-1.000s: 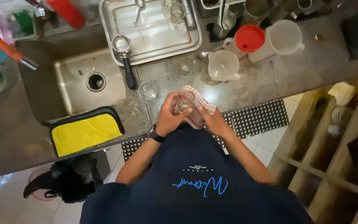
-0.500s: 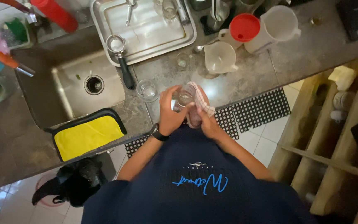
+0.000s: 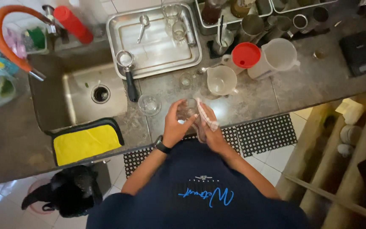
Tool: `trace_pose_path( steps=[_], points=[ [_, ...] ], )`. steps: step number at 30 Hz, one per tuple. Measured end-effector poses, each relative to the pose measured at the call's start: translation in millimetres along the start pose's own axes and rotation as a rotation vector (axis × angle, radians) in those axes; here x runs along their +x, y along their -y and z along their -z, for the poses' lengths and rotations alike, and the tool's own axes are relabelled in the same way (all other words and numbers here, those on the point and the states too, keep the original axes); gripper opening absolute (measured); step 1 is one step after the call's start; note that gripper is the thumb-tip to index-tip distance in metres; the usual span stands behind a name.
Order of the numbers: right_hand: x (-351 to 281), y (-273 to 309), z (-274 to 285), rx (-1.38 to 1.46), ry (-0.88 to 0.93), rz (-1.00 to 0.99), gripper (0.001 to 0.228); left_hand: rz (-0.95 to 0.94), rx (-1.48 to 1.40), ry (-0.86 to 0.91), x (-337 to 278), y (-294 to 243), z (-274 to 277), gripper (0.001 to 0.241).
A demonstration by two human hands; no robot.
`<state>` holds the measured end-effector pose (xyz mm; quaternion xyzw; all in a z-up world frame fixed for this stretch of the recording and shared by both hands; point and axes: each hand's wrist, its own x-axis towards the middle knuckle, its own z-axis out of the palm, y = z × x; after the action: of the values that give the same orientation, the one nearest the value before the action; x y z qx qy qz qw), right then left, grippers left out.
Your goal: Wiping and drying various drinking glasses with a cloth at a cafe counter.
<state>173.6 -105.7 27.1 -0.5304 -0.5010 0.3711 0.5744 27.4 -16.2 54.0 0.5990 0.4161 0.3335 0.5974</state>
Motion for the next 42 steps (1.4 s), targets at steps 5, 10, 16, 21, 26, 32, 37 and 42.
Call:
trace_pose_path(
  steps=[5,10,16,21,26,32,37,42],
  points=[
    [-1.0,11.8,6.4,0.125,-0.016,-0.136,0.063,0.053,0.037,0.107,-1.2,2.4,-9.0,0.075],
    [5.1,16.8,17.1,0.142,-0.02,-0.317,0.052,0.101,0.005,0.06,3.3,11.8,-11.9,0.075],
    [8.0,-0.4,24.3,0.184,0.101,-0.135,0.069,0.149,0.149,-0.047,9.5,15.6,-8.5,0.067],
    [-16.0,-61.4,42.5,0.33,-0.057,-0.516,0.04,0.139,0.04,0.079,3.6,-4.2,-29.4,0.078],
    [3.1,3.1,43.4,0.231,0.041,-0.282,0.052,0.117,0.015,0.047,10.5,9.6,-28.4,0.07],
    [12.3,-13.8,47.1,0.026,0.036,-0.059,0.065,0.027,0.221,0.042,19.7,5.7,-32.6,0.058],
    [18.8,-10.0,41.5,0.094,-0.048,-0.111,0.054,0.006,0.206,0.051,23.5,18.4,-37.1,0.052],
    [20.4,-6.4,42.1,-0.112,-0.015,0.017,0.055,0.104,0.203,-0.068,30.6,5.0,-20.1,0.057]
  ],
)
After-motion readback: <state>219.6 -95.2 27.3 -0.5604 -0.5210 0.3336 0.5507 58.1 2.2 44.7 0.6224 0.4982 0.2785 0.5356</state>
